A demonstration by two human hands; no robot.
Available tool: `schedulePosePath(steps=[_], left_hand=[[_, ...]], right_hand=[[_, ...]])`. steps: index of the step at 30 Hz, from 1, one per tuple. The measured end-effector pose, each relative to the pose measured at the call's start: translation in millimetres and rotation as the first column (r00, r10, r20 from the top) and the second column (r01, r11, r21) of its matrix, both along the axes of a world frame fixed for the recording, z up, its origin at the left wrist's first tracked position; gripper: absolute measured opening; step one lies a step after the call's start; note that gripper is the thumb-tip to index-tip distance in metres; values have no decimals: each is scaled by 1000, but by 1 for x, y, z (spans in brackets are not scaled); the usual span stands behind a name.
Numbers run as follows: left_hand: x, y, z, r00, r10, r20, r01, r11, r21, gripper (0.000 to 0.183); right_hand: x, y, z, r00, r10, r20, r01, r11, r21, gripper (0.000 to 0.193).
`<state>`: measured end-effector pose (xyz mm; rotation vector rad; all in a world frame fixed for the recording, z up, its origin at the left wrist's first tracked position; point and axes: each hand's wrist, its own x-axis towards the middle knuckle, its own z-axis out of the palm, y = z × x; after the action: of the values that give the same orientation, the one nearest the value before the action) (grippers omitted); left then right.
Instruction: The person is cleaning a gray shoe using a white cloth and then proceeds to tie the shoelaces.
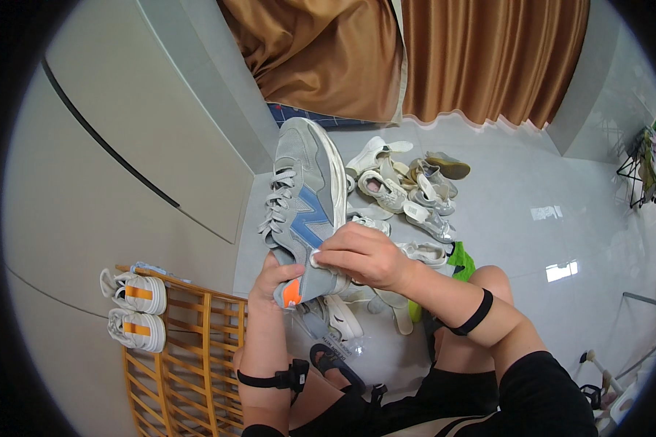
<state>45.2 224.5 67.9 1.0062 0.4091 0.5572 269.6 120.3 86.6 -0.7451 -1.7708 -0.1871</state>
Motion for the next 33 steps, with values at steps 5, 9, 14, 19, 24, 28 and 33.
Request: schedulePosePath(steps=[5, 9, 14, 19, 24, 28, 33], left_hand=[[14, -10, -3, 995, 85, 48, -85, 996, -5, 76], [8, -4, -20, 995, 85, 59, -71, 973, -218, 63], [13, -3, -17, 996, 82, 19, -68, 919, -388, 49], [14, 1, -21, 989, 111, 97, -58, 897, -438, 47], [32, -2, -6, 943, 311, 122, -233, 874, -426, 55], [25, 2, -6, 951, 290, 109, -220, 879, -424, 57], [36, -5, -5, 950, 311, 32, -279, 891, -359, 56]], right_hand=[[19, 9, 8, 953, -288, -98, 293, 955, 39, 22], [12, 7, 16, 949, -253, -190, 226, 962, -152, 24], [17, 3, 23, 976, -195, -99, 172, 963, -206, 31], [21, 0, 18, 992, -127, -3, 121, 952, -282, 27], [10, -7, 16, 984, 125, 125, -78, 942, -328, 24], [13, -4, 14, 975, 182, 130, -127, 930, -345, 24], [24, 0, 16, 998, -8, 63, 25, 962, -273, 26]])
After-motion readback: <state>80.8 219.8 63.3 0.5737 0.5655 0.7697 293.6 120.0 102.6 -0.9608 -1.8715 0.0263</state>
